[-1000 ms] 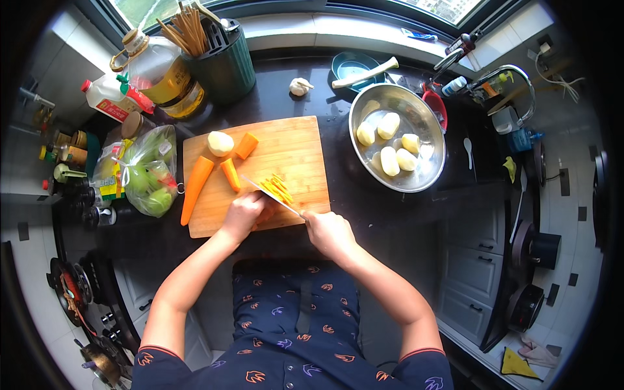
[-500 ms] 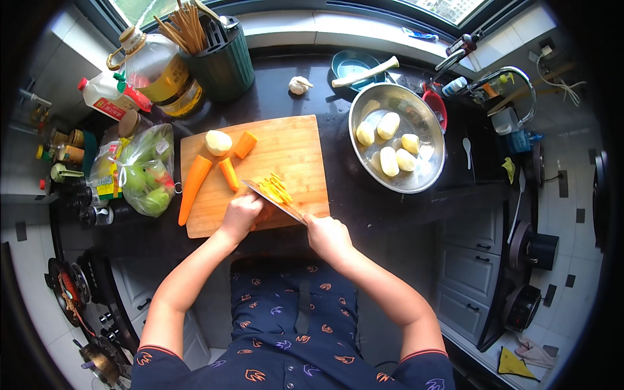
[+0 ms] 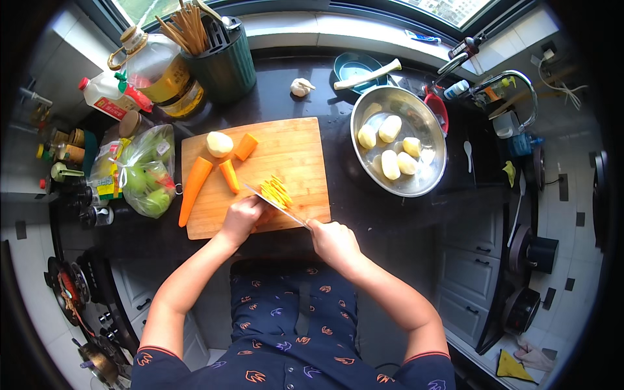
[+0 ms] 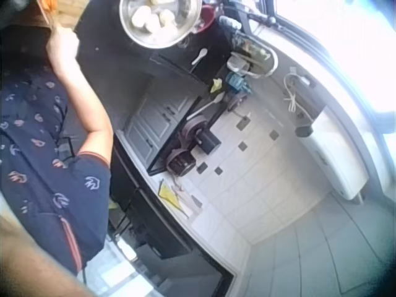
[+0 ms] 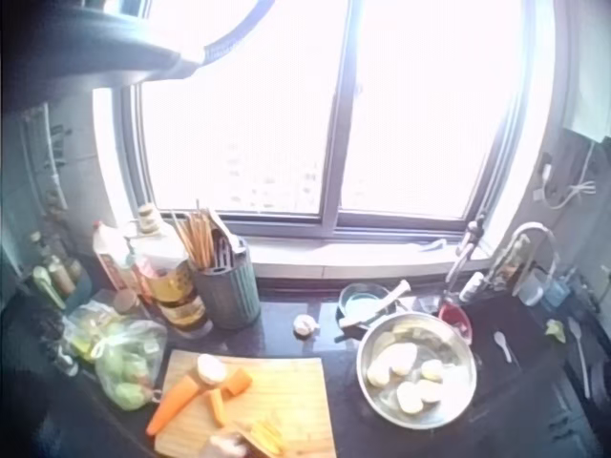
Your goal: The person slices a carrot into thin strips on a wooden cutting board using a large knife. The person holds the carrot steady with one hand while making repetitive slicing motions with the other. A bowl of peeled potatoes is visible nearby on the counter.
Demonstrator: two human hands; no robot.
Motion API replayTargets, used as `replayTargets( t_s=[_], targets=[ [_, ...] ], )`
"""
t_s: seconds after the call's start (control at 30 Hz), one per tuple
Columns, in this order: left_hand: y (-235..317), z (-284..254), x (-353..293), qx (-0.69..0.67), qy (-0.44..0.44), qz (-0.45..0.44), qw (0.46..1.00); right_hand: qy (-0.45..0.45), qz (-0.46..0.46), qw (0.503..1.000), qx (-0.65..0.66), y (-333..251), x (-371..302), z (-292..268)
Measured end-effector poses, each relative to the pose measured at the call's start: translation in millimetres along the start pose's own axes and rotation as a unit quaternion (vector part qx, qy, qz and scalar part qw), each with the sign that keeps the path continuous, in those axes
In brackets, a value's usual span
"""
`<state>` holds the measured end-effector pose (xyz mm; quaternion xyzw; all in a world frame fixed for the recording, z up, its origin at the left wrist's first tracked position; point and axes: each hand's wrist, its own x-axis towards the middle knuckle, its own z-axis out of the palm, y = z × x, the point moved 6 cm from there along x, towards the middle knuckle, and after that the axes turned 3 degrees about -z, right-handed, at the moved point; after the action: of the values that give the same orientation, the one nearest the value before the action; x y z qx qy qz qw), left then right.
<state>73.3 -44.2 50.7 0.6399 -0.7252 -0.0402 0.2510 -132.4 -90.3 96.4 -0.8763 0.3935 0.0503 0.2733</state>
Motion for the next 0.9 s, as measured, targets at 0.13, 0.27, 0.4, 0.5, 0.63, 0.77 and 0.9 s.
replayTargets(
  t_s=[0.13, 0.27, 0.4, 0.5, 0.63, 0.77, 0.9],
  targets=[
    [-5.8, 7.0, -7.1, -0.006, -0.024, -0.004, 1.0, -0.011, 0.006, 1.0, -0.004, 0.8, 6.8, 14.2],
    [-8.9, 9.0, -8.7, -0.006, -0.053, 0.002, 0.999, 0.001, 0.015, 1.0, -0.009, 0.6, 17.4, 20.4],
    [-5.9, 5.6, -4.5, 0.003, -0.04, 0.01, 0.999, 0.016, -0.006, 1.0, 0.002, 3.1, 19.8, 13.9],
    [-6.4, 4.9, -3.6, 0.0, -0.055, 0.006, 0.998, 0.03, -0.016, 0.999, 0.002, -0.5, 15.6, 7.5],
    [-5.4, 4.8, -3.8, -0.007, -0.001, 0.006, 1.0, 0.032, -0.019, 0.999, 0.001, -5.5, 7.4, 1.0],
    [0.0, -0.1, 0.2, -0.033, 0.017, 0.005, 0.999, -0.005, 0.0, 1.0, -0.004, -4.3, 4.3, -6.5],
    [-2.3, 1.4, -0.2, -0.036, -0.011, -0.001, 0.999, -0.007, 0.002, 1.0, -0.007, 2.4, 7.6, 5.0]
  ],
)
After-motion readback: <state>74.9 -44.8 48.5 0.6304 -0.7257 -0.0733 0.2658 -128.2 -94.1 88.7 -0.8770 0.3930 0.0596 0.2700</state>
